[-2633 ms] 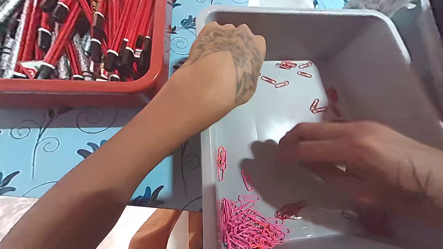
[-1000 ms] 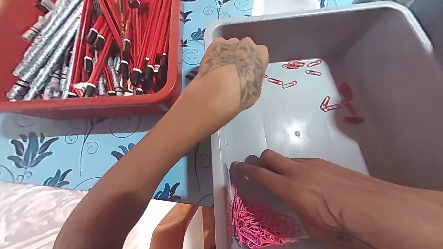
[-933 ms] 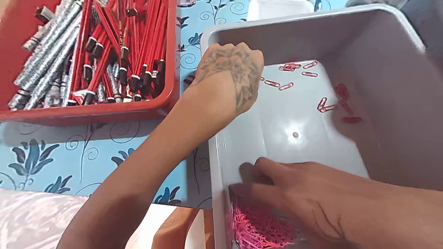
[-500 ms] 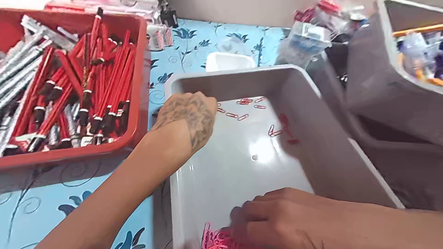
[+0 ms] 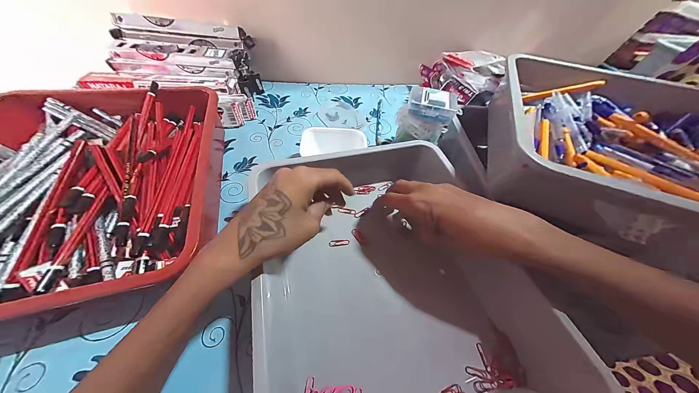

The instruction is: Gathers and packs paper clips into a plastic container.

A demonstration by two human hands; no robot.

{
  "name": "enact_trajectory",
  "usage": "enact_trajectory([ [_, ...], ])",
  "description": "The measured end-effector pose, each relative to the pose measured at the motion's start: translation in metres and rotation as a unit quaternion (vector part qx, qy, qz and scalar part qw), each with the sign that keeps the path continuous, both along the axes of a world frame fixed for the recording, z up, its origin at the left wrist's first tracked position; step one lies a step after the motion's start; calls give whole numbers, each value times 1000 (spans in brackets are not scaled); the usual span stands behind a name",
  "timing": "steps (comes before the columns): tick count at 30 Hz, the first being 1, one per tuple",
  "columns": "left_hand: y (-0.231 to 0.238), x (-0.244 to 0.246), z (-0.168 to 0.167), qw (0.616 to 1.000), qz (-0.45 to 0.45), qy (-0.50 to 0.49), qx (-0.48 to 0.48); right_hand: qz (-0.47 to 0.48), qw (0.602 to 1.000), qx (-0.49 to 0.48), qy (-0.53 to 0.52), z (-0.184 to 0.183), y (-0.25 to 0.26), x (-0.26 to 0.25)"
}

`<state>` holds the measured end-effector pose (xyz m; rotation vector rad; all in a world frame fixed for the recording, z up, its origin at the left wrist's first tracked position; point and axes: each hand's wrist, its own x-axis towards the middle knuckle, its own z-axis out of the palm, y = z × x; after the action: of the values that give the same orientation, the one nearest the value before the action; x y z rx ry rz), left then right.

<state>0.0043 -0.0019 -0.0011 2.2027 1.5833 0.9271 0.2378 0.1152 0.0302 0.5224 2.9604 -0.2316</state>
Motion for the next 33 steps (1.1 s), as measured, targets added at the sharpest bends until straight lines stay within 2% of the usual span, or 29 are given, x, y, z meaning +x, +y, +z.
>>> enact_trajectory([
  [2,-3,3,3,997,74,-34,2,21,1000,7,19,-4,7,-17],
  [5,-4,7,6,988,145,-43,-10,95,991,-68,62,-9,13,-38],
  [7,-5,8,8,985,167,-48,-15,145,984,-86,64,-17,8,-48],
  [11,-8,8,6,986,168,-4,-21,227,972,-42,42,-31,5,-48],
  [14,-1,8,3,987,154,36,-13,223,972,-4,71,-22,9,-35],
  [16,1,8,3,988,155,15,2,204,975,2,94,-15,9,-37],
  [19,-4,11,5,979,192,-60,39,196,976,2,93,-13,5,-65],
  [23,-3,12,5,977,210,-21,24,205,978,2,39,-23,0,-99],
  [25,1,12,2,978,208,12,20,204,979,-10,20,-22,-3,-92],
  [29,3,13,0,977,211,36,17,240,967,23,77,-34,4,-37],
  [33,7,14,4,975,213,60,-23,177,979,77,64,-16,-7,22],
])
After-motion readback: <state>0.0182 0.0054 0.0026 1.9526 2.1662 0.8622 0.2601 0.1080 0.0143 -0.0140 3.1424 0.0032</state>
